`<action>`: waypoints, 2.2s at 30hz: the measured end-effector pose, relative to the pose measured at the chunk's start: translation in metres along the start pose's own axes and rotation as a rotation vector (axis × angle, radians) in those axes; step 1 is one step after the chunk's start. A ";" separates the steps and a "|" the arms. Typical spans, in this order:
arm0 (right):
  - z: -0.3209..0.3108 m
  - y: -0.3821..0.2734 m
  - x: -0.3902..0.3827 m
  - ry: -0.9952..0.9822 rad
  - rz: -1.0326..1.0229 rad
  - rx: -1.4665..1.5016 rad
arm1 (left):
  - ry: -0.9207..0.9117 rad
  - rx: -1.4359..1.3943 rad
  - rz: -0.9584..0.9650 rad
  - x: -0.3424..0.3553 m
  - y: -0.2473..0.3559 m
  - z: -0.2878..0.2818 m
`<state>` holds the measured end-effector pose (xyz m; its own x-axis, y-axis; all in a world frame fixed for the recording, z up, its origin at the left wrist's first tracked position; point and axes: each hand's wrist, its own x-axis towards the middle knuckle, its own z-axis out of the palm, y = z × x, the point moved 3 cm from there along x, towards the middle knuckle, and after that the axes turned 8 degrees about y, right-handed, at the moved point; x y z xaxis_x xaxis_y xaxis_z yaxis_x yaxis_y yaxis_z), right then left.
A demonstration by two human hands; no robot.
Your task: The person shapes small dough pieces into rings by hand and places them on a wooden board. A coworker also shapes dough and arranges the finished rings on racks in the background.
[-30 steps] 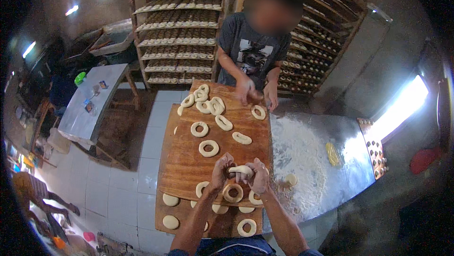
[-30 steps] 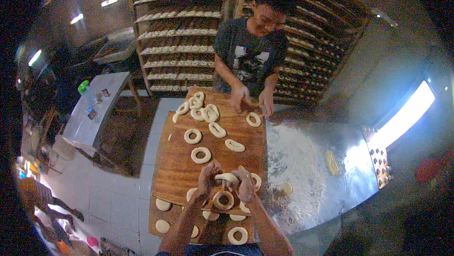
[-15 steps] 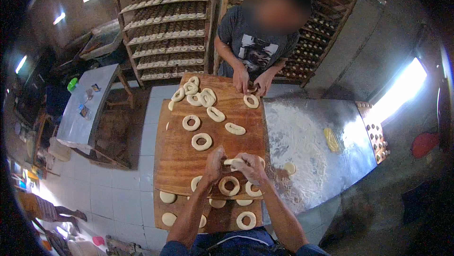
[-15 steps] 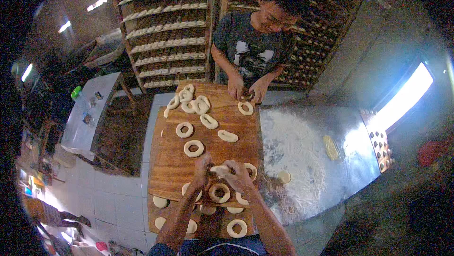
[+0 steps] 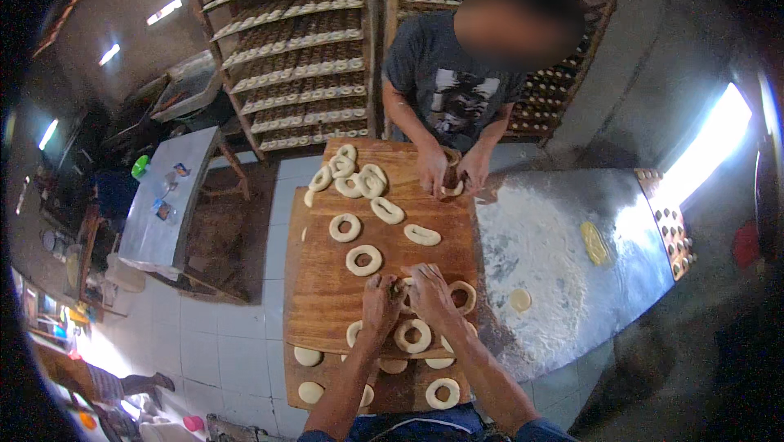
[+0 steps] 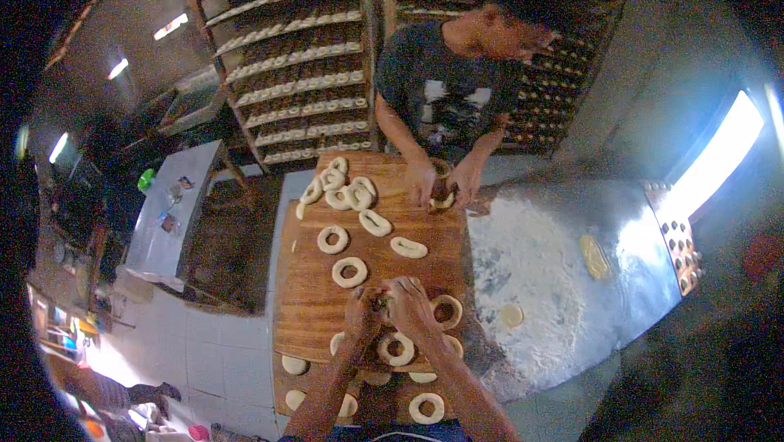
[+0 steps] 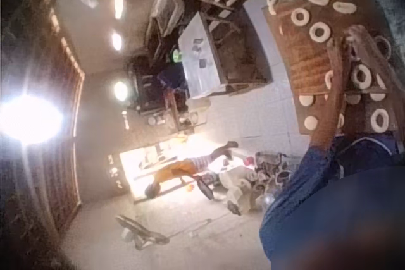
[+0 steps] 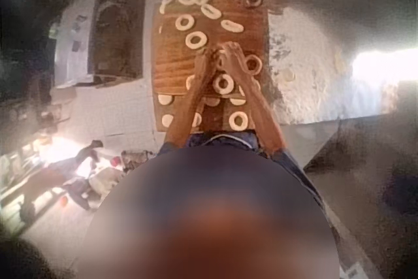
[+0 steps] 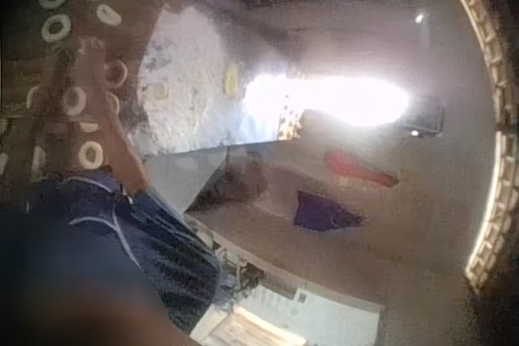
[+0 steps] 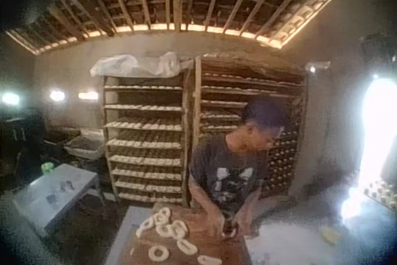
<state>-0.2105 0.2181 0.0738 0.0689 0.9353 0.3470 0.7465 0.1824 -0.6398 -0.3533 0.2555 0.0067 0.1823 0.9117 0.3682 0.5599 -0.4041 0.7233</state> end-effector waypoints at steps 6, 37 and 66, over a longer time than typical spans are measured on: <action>0.101 -0.010 0.043 -0.077 -0.293 -0.317 | 0.290 0.050 -0.215 -0.040 0.001 -0.127; 0.020 0.114 0.099 0.037 -0.205 -0.796 | 0.083 0.167 -0.179 -0.023 -0.005 -0.157; -0.031 -0.104 -0.028 -0.385 0.440 0.266 | -0.138 -0.397 -0.228 -0.013 0.036 -0.089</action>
<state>-0.2701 0.1633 0.1519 0.0518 0.9728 -0.2257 0.5094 -0.2201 -0.8319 -0.4079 0.2225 0.0798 0.2111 0.9710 0.1126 0.2508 -0.1651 0.9539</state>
